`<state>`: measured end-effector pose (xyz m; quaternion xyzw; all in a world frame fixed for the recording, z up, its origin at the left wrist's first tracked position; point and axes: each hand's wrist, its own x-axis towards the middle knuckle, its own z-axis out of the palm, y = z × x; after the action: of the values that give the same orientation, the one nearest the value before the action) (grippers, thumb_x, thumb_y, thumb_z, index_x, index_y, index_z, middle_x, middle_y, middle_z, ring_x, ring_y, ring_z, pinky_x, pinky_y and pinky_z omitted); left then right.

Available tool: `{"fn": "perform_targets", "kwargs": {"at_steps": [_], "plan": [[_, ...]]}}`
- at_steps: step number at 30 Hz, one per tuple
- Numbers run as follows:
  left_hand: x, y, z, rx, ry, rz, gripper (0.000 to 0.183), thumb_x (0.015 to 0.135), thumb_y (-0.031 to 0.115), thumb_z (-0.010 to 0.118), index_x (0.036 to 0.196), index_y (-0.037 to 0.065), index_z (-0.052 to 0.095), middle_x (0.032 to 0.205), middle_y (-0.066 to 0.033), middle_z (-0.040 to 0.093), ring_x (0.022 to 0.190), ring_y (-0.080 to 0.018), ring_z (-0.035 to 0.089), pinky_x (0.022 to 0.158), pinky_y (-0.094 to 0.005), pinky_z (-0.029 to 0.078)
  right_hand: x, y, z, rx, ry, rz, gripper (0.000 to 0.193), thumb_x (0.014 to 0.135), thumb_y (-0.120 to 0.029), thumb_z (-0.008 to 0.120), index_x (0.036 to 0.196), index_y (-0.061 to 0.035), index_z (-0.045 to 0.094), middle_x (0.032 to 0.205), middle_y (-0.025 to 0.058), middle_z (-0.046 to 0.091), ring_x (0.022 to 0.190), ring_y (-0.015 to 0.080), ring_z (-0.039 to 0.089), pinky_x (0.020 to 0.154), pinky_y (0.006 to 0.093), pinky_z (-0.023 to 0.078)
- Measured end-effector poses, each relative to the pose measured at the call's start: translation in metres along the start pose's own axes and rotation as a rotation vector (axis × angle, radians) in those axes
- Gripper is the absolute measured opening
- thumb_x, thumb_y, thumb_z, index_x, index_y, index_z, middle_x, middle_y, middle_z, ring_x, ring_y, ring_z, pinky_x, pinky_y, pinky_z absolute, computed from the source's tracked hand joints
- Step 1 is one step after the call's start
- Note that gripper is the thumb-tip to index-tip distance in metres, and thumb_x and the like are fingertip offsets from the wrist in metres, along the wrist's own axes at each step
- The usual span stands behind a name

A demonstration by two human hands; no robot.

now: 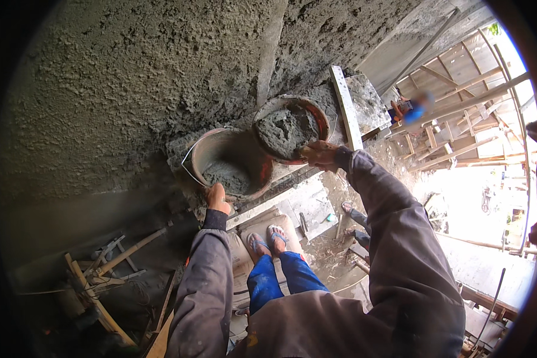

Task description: The person scoops wet plaster from a bucket with a trowel and throws it onto the ceiling, repeating the motion to cover a large area. They occasionally pause to refill the bucket from a larger container and continue applying plaster in a rhythmic sequence.

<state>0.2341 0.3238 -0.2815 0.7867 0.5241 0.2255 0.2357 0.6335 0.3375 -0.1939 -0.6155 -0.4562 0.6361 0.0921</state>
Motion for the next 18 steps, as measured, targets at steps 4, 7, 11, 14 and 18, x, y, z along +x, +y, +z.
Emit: {"fn": "perform_targets", "kwargs": {"at_steps": [4,7,11,14,18], "plan": [[0.006,0.015,-0.016,0.048,-0.139,-0.095,0.022,0.069,0.000,0.058,0.089,-0.002,0.049,0.092,-0.0266,0.054,0.094,-0.0486,0.051,0.082,-0.0509,0.041,-0.019,0.001,-0.004,0.011,-0.009,-0.028,0.017,0.083,-0.017,0.064,0.093,-0.0068,0.055,0.060,-0.0008,0.049,0.049,0.0091,0.049,0.042,0.0257,0.040],[0.010,0.024,-0.022,-0.137,-0.174,-0.261,0.023,0.067,-0.002,0.059,0.087,-0.001,0.049,0.086,-0.0238,0.052,0.090,-0.0478,0.051,0.078,-0.0512,0.040,-0.034,-0.010,-0.011,-0.033,0.128,-0.007,0.019,0.080,-0.014,0.064,0.096,-0.0064,0.056,0.061,-0.0015,0.050,0.050,0.0088,0.051,0.043,0.0259,0.041],[0.006,0.026,-0.022,-0.041,-0.206,-0.251,0.030,0.073,-0.001,0.058,0.102,-0.003,0.054,0.104,-0.0269,0.056,0.104,-0.0460,0.050,0.092,-0.0487,0.038,-0.057,-0.033,-0.022,-0.162,0.175,-0.054,0.024,0.085,-0.014,0.065,0.105,-0.0057,0.055,0.063,-0.0016,0.052,0.048,0.0060,0.051,0.040,0.0241,0.041],[0.003,0.021,-0.017,0.029,-0.287,-0.305,0.046,0.079,-0.001,0.054,0.125,-0.004,0.053,0.126,-0.0278,0.054,0.122,-0.0423,0.046,0.108,-0.0443,0.032,-0.059,-0.052,-0.008,-0.628,0.251,-0.276,0.019,0.085,-0.018,0.061,0.095,-0.0029,0.056,0.074,0.0090,0.059,0.065,0.0212,0.061,0.057,0.0357,0.051],[0.004,0.008,-0.008,-0.067,-0.223,-0.259,0.026,0.075,-0.005,0.056,0.101,-0.003,0.056,0.105,-0.0247,0.059,0.107,-0.0429,0.053,0.097,-0.0477,0.038,-0.028,-0.078,0.060,-0.892,0.304,-0.432,0.033,0.080,-0.011,0.055,0.111,-0.0101,0.064,0.099,0.0154,0.066,0.090,0.0333,0.065,0.075,0.0422,0.053]]}}
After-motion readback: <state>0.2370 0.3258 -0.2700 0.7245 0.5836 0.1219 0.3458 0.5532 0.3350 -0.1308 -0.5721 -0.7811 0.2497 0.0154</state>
